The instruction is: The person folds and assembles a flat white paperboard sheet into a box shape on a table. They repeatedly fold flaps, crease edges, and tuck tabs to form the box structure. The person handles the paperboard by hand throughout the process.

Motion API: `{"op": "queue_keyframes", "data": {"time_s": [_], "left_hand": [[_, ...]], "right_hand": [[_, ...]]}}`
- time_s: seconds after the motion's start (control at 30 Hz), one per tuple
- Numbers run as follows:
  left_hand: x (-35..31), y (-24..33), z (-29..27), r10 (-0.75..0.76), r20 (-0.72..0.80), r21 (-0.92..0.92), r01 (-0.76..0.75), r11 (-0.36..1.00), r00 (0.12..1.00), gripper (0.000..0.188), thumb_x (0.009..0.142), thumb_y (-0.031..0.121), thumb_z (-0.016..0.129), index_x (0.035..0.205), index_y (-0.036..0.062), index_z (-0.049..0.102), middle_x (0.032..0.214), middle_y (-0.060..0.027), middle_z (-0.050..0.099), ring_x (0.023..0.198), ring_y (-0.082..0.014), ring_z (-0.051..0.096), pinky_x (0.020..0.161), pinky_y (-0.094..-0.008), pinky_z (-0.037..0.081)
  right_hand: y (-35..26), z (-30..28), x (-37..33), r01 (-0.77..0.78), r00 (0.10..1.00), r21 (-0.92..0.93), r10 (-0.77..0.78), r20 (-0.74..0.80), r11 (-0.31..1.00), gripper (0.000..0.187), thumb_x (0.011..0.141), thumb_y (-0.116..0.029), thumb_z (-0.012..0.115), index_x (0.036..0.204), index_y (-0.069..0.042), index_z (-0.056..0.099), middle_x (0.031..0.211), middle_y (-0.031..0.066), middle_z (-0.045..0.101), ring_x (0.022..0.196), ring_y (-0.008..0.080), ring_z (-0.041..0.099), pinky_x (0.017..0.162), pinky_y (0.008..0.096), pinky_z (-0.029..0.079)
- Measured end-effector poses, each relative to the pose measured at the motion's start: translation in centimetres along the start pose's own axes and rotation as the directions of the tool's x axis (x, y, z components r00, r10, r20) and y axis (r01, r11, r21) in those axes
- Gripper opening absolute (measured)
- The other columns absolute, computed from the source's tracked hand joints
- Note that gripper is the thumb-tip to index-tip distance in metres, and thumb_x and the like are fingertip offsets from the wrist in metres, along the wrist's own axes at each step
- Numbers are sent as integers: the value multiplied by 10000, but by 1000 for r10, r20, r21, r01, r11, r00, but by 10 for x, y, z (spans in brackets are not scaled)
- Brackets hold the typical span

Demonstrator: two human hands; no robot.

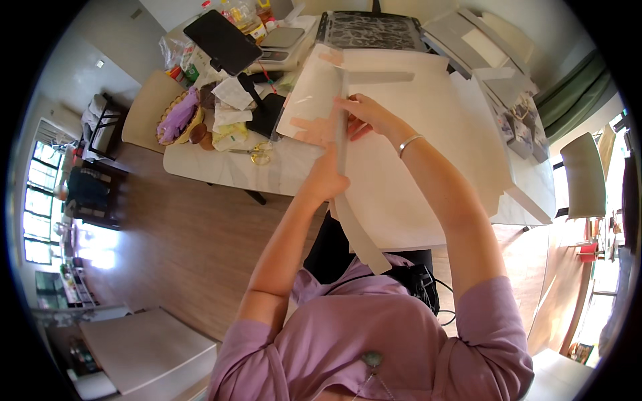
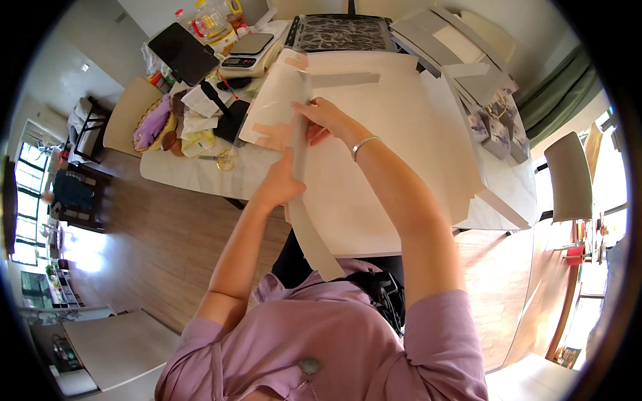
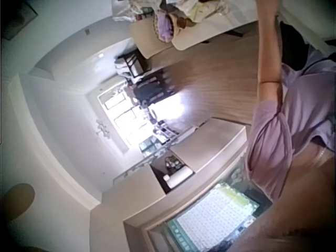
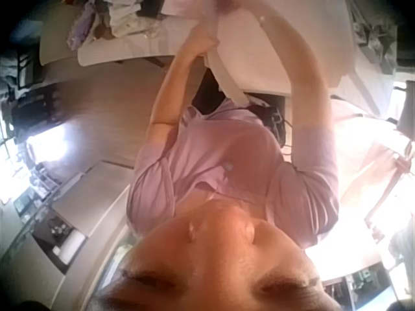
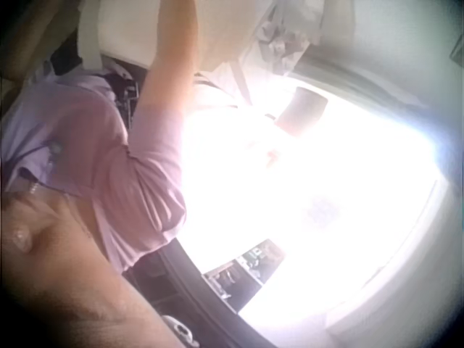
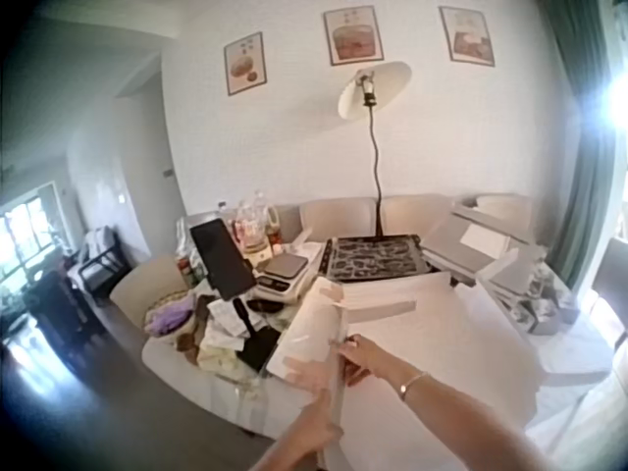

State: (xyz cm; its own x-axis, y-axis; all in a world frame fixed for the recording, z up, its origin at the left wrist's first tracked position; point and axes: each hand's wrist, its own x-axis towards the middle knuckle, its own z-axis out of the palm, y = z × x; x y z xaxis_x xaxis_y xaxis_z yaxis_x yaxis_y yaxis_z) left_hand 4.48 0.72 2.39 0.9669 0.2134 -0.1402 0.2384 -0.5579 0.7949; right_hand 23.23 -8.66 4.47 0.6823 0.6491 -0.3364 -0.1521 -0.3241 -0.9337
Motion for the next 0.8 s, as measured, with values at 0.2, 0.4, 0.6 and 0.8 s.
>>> {"op": "queue_keyframes", "data": {"time_s": [0.2,0.4,0.6,0.8], "left_hand": [[2,22,7,-66,8,246,62,967,998,661,744,59,694,1280,-151,370,1087,-360,673,1062,-492,676,903,-510,550],[4,27,13,-80,4,335,74,939,997,700,753,103,702,1283,-177,340,976,-354,689,983,-488,695,846,-515,567],[6,23,15,-35,-20,326,39,945,999,681,745,71,692,1262,-190,334,935,-365,684,948,-521,690,839,-528,570],[5,22,10,-110,18,239,103,966,994,675,748,32,668,1301,-175,341,1038,-371,668,1020,-509,675,857,-503,567]], "right_hand": [[10,4,42,24,998,-119,-32,-62,993,529,856,-336,705,1242,3,578,961,151,696,674,229,711,574,368,629],[20,1,54,54,998,-83,-57,-32,995,645,841,-351,725,1336,21,544,1014,164,702,707,243,729,595,376,630],[20,-1,43,48,998,-174,-52,-20,984,833,882,-556,741,1420,28,492,1113,183,699,835,230,737,719,347,628],[35,-11,-74,108,979,-272,-54,198,956,536,1008,-506,659,1223,-21,580,1068,123,710,957,219,690,890,342,554]]}}
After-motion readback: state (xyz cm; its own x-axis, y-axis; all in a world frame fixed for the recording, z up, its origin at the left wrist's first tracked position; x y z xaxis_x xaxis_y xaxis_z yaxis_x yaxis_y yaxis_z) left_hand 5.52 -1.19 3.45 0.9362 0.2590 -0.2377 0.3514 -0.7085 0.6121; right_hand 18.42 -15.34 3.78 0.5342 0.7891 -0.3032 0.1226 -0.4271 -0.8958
